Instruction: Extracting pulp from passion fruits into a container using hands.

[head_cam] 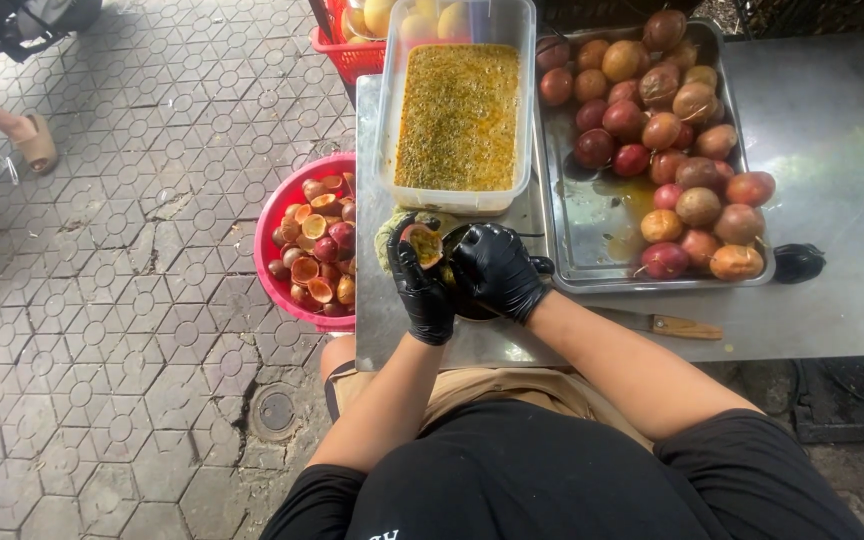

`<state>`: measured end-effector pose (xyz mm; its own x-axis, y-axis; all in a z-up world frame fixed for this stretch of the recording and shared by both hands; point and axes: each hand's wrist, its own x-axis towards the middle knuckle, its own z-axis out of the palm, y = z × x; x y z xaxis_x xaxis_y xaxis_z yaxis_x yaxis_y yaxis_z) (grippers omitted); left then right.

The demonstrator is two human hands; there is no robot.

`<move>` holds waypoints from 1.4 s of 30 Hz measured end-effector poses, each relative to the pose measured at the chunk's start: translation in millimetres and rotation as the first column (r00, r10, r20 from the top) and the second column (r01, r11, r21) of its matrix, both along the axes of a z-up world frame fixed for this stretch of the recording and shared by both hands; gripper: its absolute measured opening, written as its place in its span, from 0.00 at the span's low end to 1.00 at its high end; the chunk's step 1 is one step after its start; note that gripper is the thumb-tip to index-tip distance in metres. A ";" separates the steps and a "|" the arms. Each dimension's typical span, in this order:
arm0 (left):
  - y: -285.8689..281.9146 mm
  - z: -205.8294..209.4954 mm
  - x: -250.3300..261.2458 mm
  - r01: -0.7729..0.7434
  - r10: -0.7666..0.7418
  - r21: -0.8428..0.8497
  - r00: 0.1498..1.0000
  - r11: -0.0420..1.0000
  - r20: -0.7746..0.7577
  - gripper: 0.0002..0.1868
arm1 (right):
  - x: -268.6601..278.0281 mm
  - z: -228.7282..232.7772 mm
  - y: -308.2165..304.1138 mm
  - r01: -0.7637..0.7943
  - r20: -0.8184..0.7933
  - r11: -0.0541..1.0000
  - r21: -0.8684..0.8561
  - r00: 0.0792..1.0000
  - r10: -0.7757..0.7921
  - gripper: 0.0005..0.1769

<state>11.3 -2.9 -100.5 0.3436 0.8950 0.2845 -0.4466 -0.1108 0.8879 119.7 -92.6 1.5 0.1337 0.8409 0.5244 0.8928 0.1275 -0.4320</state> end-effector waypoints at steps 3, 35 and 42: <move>-0.8 -1.6 -0.3 -0.011 0.014 0.062 0.999 0.998 -0.052 0.23 | 3.8 -3.7 -0.3 -0.051 0.003 0.998 0.025 0.999 0.051 0.17; 0.8 9.5 3.2 0.048 -0.038 -0.075 0.991 0.996 0.126 0.23 | 3.9 3.1 5.5 -0.084 0.047 0.990 -0.111 0.995 0.090 0.11; 0.5 16.1 5.3 0.141 -0.080 -0.225 0.962 0.964 0.261 0.23 | 6.7 -10.3 8.1 -0.036 0.049 0.984 -0.174 0.998 0.045 0.08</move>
